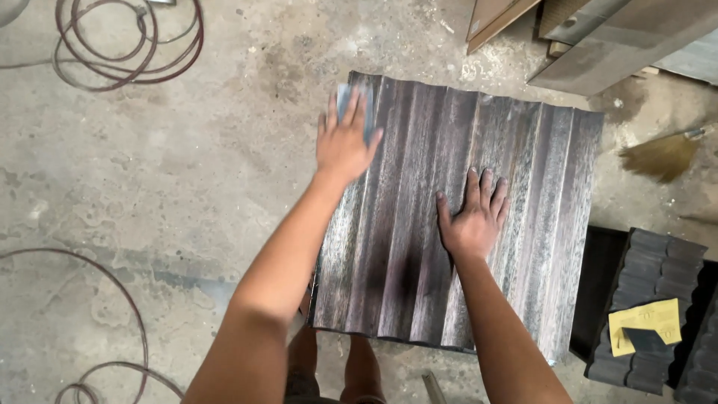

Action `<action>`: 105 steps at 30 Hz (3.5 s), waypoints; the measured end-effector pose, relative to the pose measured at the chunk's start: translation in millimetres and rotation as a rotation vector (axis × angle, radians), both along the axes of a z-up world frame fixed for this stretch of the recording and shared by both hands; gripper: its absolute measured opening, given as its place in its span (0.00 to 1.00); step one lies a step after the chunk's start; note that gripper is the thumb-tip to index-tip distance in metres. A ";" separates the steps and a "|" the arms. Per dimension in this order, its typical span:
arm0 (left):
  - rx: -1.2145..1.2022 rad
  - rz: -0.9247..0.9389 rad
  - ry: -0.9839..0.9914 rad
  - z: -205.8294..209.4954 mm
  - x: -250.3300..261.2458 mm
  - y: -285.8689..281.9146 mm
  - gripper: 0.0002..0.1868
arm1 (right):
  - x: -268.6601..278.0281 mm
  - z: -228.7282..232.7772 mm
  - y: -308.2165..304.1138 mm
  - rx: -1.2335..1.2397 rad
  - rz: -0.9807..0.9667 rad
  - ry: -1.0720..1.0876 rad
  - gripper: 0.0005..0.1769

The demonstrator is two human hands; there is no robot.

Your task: The person sands a corrugated wooden board using a sanding block held in the right hand. They move the block back and forth across the surface, occasionally using the left hand to steady the board or wipe away dust.

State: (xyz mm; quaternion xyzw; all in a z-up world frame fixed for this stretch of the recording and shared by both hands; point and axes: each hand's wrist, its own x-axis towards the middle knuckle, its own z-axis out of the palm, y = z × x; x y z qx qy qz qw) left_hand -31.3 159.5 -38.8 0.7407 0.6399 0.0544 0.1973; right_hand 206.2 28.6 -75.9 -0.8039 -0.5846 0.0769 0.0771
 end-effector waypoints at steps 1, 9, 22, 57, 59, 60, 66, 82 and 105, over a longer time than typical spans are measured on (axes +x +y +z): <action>0.006 0.002 0.002 2.7 -2.4 -20.2 0.38 | -1.0 2.7 0.6 0.006 0.002 0.002 0.45; -0.079 -0.065 0.150 -0.3 8.0 32.5 0.59 | -1.0 2.6 1.0 -0.030 -0.019 -0.001 0.45; -0.285 -0.081 0.272 31.7 8.7 34.8 0.61 | 0.3 11.1 0.7 -0.017 0.022 0.085 0.48; -0.072 -0.136 0.150 -13.3 13.8 48.0 0.69 | -1.3 -0.7 -0.7 0.028 0.022 -0.008 0.44; -0.081 -0.160 0.111 6.9 8.6 23.0 0.70 | -3.5 0.8 -2.3 0.019 0.015 -0.011 0.44; -0.088 -0.185 0.074 18.6 6.2 11.4 0.71 | -4.3 2.6 -1.5 0.012 0.008 -0.012 0.44; -0.162 -0.207 -0.016 26.6 -0.1 -29.8 0.74 | -0.4 -0.9 -1.7 0.000 0.023 -0.006 0.45; -0.297 -0.234 0.033 20.1 -31.8 -255.0 0.70 | 0.0 5.5 -1.2 -0.023 0.036 -0.007 0.44; -0.367 -0.182 0.200 25.7 -6.2 -175.1 0.69 | 2.8 8.9 -2.7 -0.037 0.075 0.080 0.45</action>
